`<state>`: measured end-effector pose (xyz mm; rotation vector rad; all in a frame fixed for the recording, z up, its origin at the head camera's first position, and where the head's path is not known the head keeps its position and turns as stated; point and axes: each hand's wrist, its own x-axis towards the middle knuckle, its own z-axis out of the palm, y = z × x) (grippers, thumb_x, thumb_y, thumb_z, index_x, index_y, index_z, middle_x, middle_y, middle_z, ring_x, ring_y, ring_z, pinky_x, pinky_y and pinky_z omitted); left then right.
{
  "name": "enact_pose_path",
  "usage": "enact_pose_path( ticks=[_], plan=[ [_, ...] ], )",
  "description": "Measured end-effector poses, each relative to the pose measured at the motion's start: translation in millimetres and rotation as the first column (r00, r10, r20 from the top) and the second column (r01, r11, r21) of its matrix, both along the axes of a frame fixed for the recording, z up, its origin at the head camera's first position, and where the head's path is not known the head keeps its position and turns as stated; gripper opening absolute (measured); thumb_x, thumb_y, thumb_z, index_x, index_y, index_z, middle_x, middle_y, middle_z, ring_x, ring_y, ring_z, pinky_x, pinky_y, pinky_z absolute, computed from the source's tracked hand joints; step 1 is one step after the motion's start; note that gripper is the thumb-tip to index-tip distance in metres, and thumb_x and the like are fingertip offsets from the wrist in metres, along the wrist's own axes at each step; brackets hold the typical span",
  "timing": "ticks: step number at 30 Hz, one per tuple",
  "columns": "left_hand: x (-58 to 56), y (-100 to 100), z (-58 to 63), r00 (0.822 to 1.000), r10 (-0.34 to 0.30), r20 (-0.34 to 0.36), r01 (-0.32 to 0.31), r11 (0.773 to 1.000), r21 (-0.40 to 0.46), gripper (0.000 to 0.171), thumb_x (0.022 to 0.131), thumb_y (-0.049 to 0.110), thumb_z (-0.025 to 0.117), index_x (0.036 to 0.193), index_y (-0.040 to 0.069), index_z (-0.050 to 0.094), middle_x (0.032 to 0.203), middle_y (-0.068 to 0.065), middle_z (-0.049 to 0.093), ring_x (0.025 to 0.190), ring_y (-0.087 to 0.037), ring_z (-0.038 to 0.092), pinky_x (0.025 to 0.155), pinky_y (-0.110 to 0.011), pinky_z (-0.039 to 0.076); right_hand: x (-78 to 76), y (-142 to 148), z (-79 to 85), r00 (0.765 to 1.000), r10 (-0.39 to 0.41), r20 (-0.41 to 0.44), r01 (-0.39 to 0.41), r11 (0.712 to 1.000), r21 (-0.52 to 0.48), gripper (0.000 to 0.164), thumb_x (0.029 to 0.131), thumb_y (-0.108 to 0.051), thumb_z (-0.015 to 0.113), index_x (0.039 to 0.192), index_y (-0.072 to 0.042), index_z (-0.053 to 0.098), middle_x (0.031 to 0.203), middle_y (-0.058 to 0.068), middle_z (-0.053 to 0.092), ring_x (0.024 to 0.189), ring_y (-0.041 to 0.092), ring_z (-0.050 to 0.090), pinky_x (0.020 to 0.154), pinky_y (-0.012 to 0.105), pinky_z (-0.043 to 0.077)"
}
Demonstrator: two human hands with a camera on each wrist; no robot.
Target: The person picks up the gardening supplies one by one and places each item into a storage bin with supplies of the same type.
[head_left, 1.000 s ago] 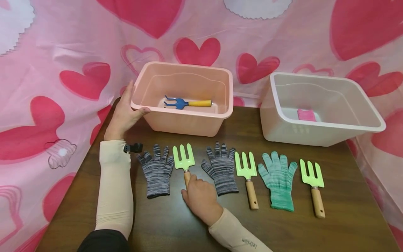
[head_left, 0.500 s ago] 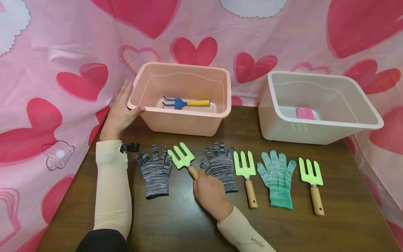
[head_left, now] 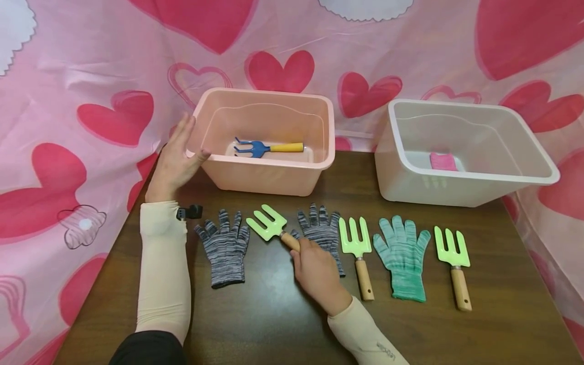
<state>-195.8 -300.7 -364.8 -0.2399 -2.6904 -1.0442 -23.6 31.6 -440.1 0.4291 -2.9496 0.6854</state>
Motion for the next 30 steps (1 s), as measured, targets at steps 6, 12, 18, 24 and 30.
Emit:
enact_pose_path(
  ticks=[6, 12, 18, 24, 30],
  plan=[
    [-0.7, 1.4, -0.9, 1.0, -0.004, -0.024, 0.004, 1.0, 0.006, 0.107, 0.079, 0.087, 0.05, 0.162, 0.023, 0.026, 0.168, 0.001, 0.017, 0.152, -0.028, 0.018, 0.119, -0.057, 0.014, -0.4, 2.8, 0.3, 0.996, 0.048, 0.079, -0.05, 0.998, 0.035, 0.023, 0.091, -0.023, 0.075, 0.088, -0.007, 0.059, 0.066, 0.003, 0.053, 0.056, 0.026, 0.058, 0.046, 0.043, 0.046],
    [-0.5, 2.0, -2.5, 0.999, -0.004, -0.041, 0.004, 1.0, 0.017, 0.102, 0.082, 0.082, 0.054, 0.161, 0.021, 0.03, 0.167, 0.0, 0.02, 0.151, -0.028, 0.02, 0.12, -0.055, 0.015, 2.8, 1.2, -1.7, 0.992, 0.069, 0.109, -0.079, 0.993, 0.092, 0.028, 0.087, -0.026, 0.078, 0.087, -0.007, 0.057, 0.063, 0.003, 0.051, 0.056, 0.025, 0.058, 0.045, 0.041, 0.045],
    [1.8, 1.3, -3.7, 0.999, 0.007, -0.045, -0.006, 1.0, 0.027, 0.097, 0.085, 0.076, 0.057, 0.16, 0.02, 0.033, 0.167, -0.001, 0.022, 0.15, -0.03, 0.022, 0.119, -0.055, 0.016, 4.9, -0.3, -1.8, 0.988, 0.076, 0.131, -0.094, 0.987, 0.131, 0.029, 0.086, -0.026, 0.079, 0.09, -0.006, 0.058, 0.061, 0.003, 0.05, 0.054, 0.025, 0.057, 0.044, 0.042, 0.045],
    [3.6, 1.5, -3.4, 0.999, 0.021, -0.034, -0.02, 1.0, 0.015, 0.099, 0.085, 0.079, 0.054, 0.16, 0.018, 0.033, 0.167, -0.004, 0.021, 0.151, -0.032, 0.021, 0.119, -0.058, 0.016, 6.4, -1.5, -0.8, 0.987, 0.066, 0.148, -0.085, 0.988, 0.129, 0.029, 0.087, -0.025, 0.078, 0.09, -0.006, 0.057, 0.062, 0.004, 0.052, 0.055, 0.026, 0.058, 0.045, 0.042, 0.046],
    [2.6, 2.9, -1.9, 1.0, 0.01, -0.019, -0.01, 1.0, 0.002, 0.098, 0.085, 0.077, 0.056, 0.161, 0.019, 0.031, 0.167, -0.002, 0.019, 0.151, -0.032, 0.019, 0.118, -0.06, 0.015, 6.5, 2.5, 0.1, 0.996, 0.042, 0.079, -0.05, 0.994, 0.095, 0.026, 0.092, -0.023, 0.074, 0.091, -0.005, 0.056, 0.061, 0.004, 0.051, 0.051, 0.025, 0.057, 0.042, 0.04, 0.044]
  ],
)
